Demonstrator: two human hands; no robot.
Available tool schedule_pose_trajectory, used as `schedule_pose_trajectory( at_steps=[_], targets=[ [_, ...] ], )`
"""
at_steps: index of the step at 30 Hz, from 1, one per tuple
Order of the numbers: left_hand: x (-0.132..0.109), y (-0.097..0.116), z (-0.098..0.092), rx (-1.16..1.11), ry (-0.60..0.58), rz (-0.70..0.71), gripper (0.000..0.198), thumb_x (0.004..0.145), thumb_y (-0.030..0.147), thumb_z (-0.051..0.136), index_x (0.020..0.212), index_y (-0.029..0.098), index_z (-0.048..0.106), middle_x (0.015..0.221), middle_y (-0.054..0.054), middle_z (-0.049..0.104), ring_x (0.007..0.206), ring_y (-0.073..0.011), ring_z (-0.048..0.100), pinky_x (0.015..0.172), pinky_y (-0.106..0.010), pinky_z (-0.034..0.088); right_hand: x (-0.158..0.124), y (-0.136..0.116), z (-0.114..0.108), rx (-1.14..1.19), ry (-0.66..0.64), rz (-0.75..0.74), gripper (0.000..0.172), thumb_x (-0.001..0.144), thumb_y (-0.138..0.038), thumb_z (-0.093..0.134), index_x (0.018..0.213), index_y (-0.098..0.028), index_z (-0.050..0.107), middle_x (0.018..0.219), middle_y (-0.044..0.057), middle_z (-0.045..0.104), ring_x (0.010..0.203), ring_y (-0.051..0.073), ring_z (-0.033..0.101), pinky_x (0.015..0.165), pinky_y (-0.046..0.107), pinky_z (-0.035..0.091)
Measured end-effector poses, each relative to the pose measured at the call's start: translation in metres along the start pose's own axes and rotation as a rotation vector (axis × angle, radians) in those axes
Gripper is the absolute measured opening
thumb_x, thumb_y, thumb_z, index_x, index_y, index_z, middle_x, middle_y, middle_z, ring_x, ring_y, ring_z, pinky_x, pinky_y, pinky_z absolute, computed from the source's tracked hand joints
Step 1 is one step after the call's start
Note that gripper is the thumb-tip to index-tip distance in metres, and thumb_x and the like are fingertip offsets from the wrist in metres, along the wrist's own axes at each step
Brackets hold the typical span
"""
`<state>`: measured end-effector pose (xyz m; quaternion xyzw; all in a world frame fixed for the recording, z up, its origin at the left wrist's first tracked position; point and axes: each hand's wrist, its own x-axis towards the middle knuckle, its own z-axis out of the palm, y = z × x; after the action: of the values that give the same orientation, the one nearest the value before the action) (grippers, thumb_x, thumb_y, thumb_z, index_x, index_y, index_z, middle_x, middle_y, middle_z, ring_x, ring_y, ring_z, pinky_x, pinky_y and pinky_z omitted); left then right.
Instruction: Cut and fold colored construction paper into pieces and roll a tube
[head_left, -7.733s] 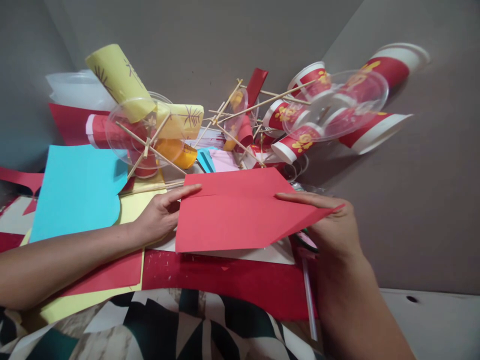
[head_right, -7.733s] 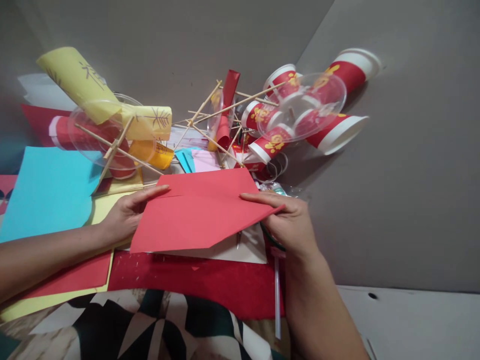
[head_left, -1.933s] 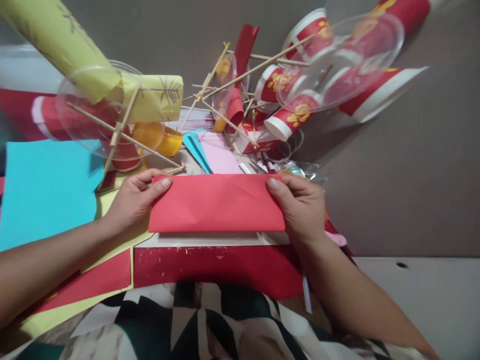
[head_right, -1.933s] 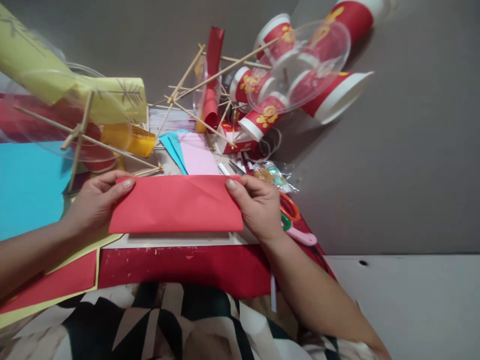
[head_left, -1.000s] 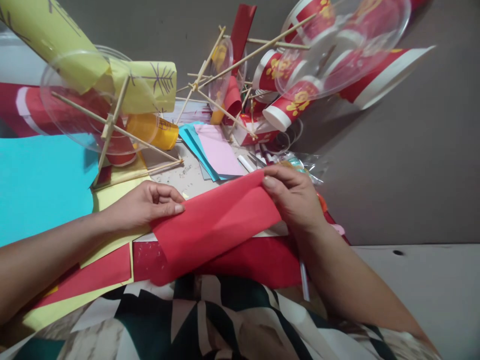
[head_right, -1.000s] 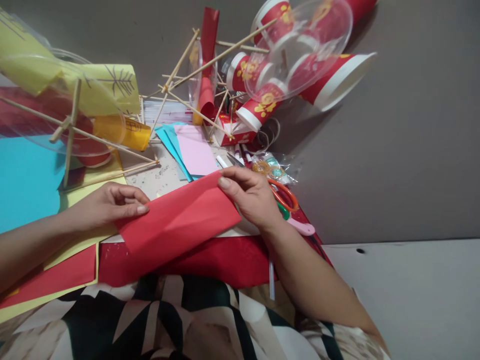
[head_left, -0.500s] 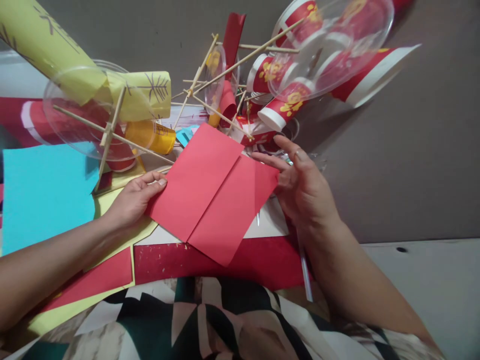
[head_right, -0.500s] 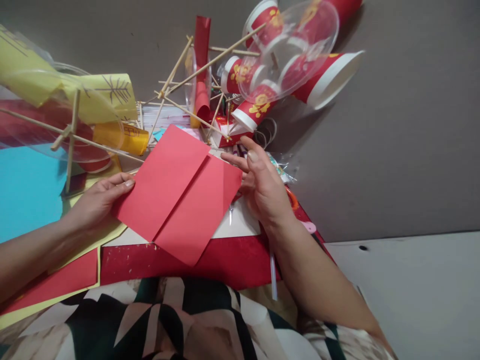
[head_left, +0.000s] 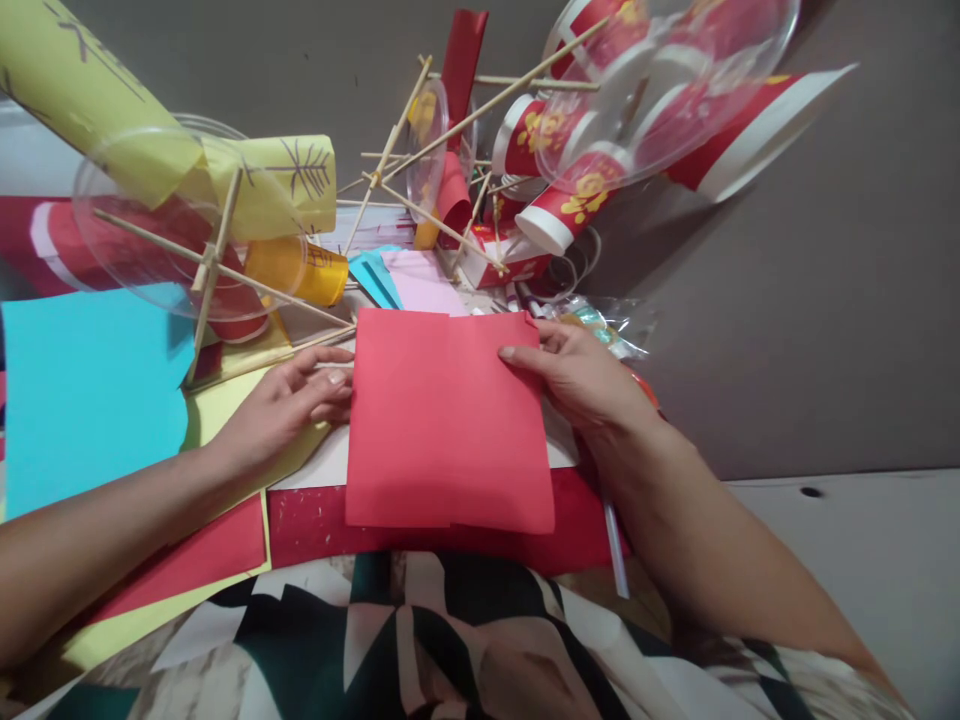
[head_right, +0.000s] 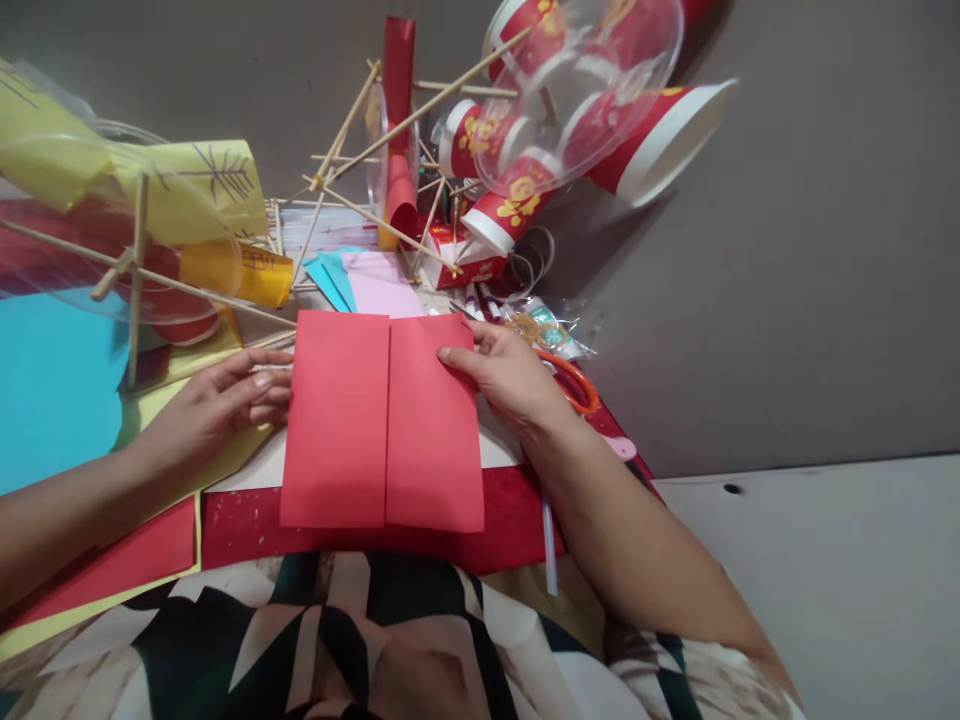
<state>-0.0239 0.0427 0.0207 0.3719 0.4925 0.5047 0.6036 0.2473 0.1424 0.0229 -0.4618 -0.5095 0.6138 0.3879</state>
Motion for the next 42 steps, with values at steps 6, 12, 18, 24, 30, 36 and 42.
schedule_pose_trajectory(
  at_steps=[6,12,18,24,30,36,42],
  targets=[
    [-0.009,0.007,-0.006,0.783,-0.012,0.472,0.051,0.094,0.039,0.061,0.141,0.024,0.051,0.152,-0.011,0.049,0.14,-0.0273,0.046,0.116,-0.043,0.037,-0.006,0.0,0.0,-0.262,-0.036,-0.145,0.018,0.071,-0.028,0.076,0.087,-0.022,0.074,0.077,0.002,0.075,0.071,0.022,0.071,0.063,0.035,0.058],
    [-0.025,0.016,0.016,1.387,-0.486,0.493,0.067,0.098,0.05,0.047,0.154,0.014,0.038,0.163,-0.018,0.03,0.152,-0.0332,0.025,0.123,-0.053,0.023,0.0,0.005,0.002,-0.381,-0.08,-0.203,0.018,0.074,-0.021,0.068,0.09,-0.017,0.075,0.079,0.003,0.076,0.071,0.022,0.07,0.058,0.031,0.055],
    [-0.02,0.013,0.044,1.624,-0.704,0.498,0.074,0.097,0.058,0.043,0.157,0.016,0.032,0.165,-0.016,0.023,0.153,-0.0345,0.018,0.123,-0.055,0.018,0.005,0.012,0.005,-0.364,-0.17,-0.164,0.008,0.073,-0.019,0.068,0.079,-0.017,0.073,0.077,0.003,0.075,0.065,0.02,0.067,0.058,0.03,0.054],
    [0.007,-0.009,0.044,1.705,-0.71,0.499,0.082,0.095,0.063,0.042,0.159,0.014,0.026,0.165,-0.019,0.018,0.154,-0.0358,0.013,0.123,-0.057,0.015,0.007,0.013,0.006,-0.37,-0.207,-0.197,0.011,0.074,-0.017,0.068,0.082,-0.017,0.074,0.082,0.004,0.076,0.072,0.021,0.069,0.062,0.033,0.056],
    [0.01,-0.021,0.041,1.655,-0.713,0.467,0.083,0.094,0.064,0.042,0.159,0.014,0.026,0.166,-0.021,0.017,0.154,-0.0363,0.012,0.122,-0.059,0.013,0.008,0.015,0.001,-0.346,-0.299,-0.236,0.011,0.072,-0.019,0.071,0.082,-0.02,0.075,0.086,0.005,0.077,0.084,0.026,0.071,0.067,0.038,0.06],
    [0.015,0.012,0.039,1.403,-0.445,0.487,0.074,0.094,0.06,0.047,0.154,0.018,0.036,0.164,-0.018,0.027,0.152,-0.0365,0.023,0.122,-0.056,0.018,0.008,0.006,-0.005,-0.403,-0.311,-0.243,0.008,0.07,-0.017,0.076,0.077,-0.021,0.076,0.073,0.0,0.074,0.065,0.02,0.068,0.051,0.029,0.054],
    [0.026,0.035,0.019,1.033,-0.091,0.388,0.067,0.083,0.049,0.071,0.142,0.021,0.053,0.143,-0.014,0.057,0.135,-0.0343,0.05,0.112,-0.046,0.04,0.01,-0.03,-0.012,-0.501,-0.365,-0.276,0.012,0.067,-0.02,0.086,0.07,-0.019,0.074,0.061,-0.003,0.069,0.053,0.014,0.067,0.044,0.021,0.05]
  ],
)
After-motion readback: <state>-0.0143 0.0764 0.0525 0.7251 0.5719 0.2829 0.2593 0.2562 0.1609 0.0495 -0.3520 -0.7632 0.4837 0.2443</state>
